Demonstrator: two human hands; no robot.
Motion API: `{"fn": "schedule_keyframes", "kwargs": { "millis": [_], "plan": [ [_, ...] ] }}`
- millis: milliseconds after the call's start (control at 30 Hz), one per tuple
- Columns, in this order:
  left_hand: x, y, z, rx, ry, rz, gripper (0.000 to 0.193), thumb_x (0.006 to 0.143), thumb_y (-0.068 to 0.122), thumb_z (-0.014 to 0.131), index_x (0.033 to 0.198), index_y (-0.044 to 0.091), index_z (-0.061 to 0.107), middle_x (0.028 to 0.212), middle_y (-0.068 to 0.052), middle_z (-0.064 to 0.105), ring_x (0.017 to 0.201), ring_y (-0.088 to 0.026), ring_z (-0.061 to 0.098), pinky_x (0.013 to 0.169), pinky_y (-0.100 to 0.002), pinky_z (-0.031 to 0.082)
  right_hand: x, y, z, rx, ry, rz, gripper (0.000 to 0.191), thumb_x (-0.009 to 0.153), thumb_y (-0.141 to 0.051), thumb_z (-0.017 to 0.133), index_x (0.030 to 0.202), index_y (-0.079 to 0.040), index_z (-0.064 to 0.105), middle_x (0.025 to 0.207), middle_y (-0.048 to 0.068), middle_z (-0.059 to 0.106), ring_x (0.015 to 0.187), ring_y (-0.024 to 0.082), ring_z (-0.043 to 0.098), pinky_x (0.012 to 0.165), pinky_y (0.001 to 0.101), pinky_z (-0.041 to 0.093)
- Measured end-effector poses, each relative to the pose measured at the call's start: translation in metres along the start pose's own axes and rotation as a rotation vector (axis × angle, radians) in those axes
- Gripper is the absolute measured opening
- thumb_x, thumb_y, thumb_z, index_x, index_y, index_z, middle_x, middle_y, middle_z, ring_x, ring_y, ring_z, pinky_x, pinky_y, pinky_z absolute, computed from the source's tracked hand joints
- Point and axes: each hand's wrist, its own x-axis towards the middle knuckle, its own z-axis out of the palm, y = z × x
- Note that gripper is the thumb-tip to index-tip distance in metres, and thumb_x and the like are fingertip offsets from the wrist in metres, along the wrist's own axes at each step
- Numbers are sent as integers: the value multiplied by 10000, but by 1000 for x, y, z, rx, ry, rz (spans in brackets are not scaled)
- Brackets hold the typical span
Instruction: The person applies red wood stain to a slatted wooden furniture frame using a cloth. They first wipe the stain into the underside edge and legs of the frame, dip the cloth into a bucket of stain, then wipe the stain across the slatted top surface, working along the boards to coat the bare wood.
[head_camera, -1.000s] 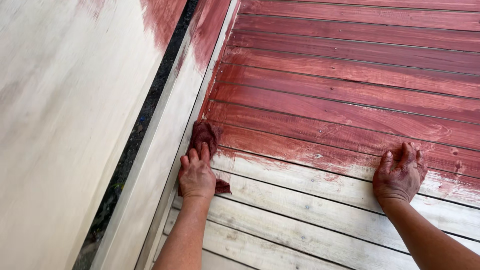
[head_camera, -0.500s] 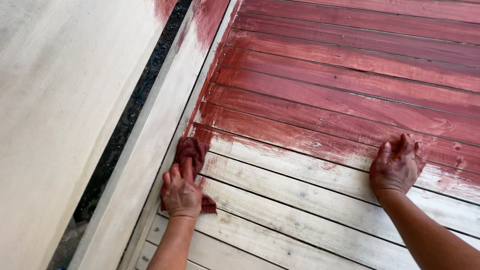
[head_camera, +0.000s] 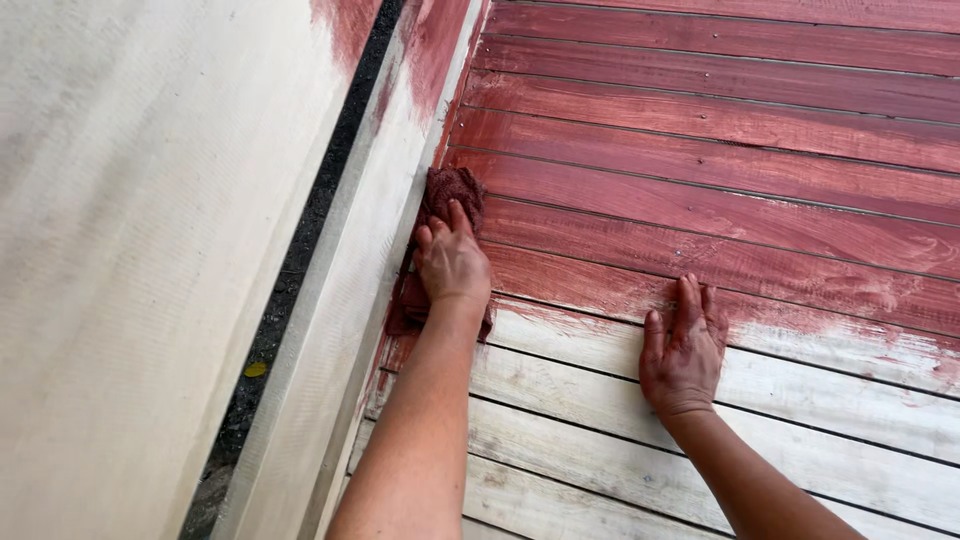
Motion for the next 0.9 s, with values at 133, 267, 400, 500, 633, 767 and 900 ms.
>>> {"fn": "schedule_keyframes", "kwargs": {
  "millis": [133, 267, 400, 500, 633, 767, 900],
  "plan": [
    [-24, -14, -19, 92, -117, 62, 713, 939, 237, 545, 1593, 84, 306, 1408, -204, 497, 1261, -355, 466, 972, -488, 467, 0, -17, -4, -88, -11, -13, 589, 1028, -342, 501, 1533, -53, 410, 1609, 163, 427, 1549, 368, 271, 1250, 525, 152],
    [-66, -28, -17, 127, -139, 60, 680, 991, 313, 522, 1571, 24, 314, 1397, -253, 497, 1254, -368, 475, 958, -499, 481, -1, -20, -5, -135, -52, 30, 593, 1014, -346, 494, 1534, -70, 429, 1645, 140, 384, 1565, 346, 240, 1248, 520, 142],
    [-75, -35, -6, 172, -38, 71, 660, 937, 225, 533, 1538, 27, 346, 1414, -257, 494, 1234, -358, 483, 965, -481, 475, -1, -19, -1, -152, -37, -3, 606, 1019, -374, 485, 1531, -54, 425, 1649, 141, 373, 1569, 346, 233, 1267, 513, 130],
    [-55, -36, 1, 122, 29, 117, 666, 907, 174, 524, 1538, 55, 349, 1444, -234, 485, 1250, -354, 479, 986, -489, 464, 1, -19, 1, -157, -40, -3, 616, 1011, -396, 487, 1522, -58, 425, 1657, 145, 358, 1568, 344, 219, 1259, 509, 123],
    [-18, -18, 8, 93, -6, 101, 684, 912, 167, 520, 1560, 69, 325, 1460, -221, 465, 1276, -356, 471, 1009, -492, 457, 1, -19, -1, -185, -57, 12, 625, 997, -412, 502, 1511, -65, 428, 1652, 142, 356, 1567, 335, 208, 1258, 503, 117],
    [-21, -16, -1, 150, -75, 82, 739, 937, 67, 486, 1634, 113, 246, 1500, -206, 431, 1188, -380, 501, 945, -480, 497, 0, -16, -1, -160, -40, 13, 624, 996, -391, 515, 1527, -75, 430, 1641, 144, 372, 1567, 341, 216, 1258, 502, 124],
    [-60, -37, -17, 139, -124, 72, 661, 950, 219, 518, 1571, 128, 312, 1452, -161, 478, 1267, -356, 478, 975, -496, 488, 0, -9, -1, -103, -20, -22, 585, 1017, -341, 530, 1519, -57, 434, 1627, 163, 410, 1564, 359, 258, 1268, 516, 139]
  ]
}}
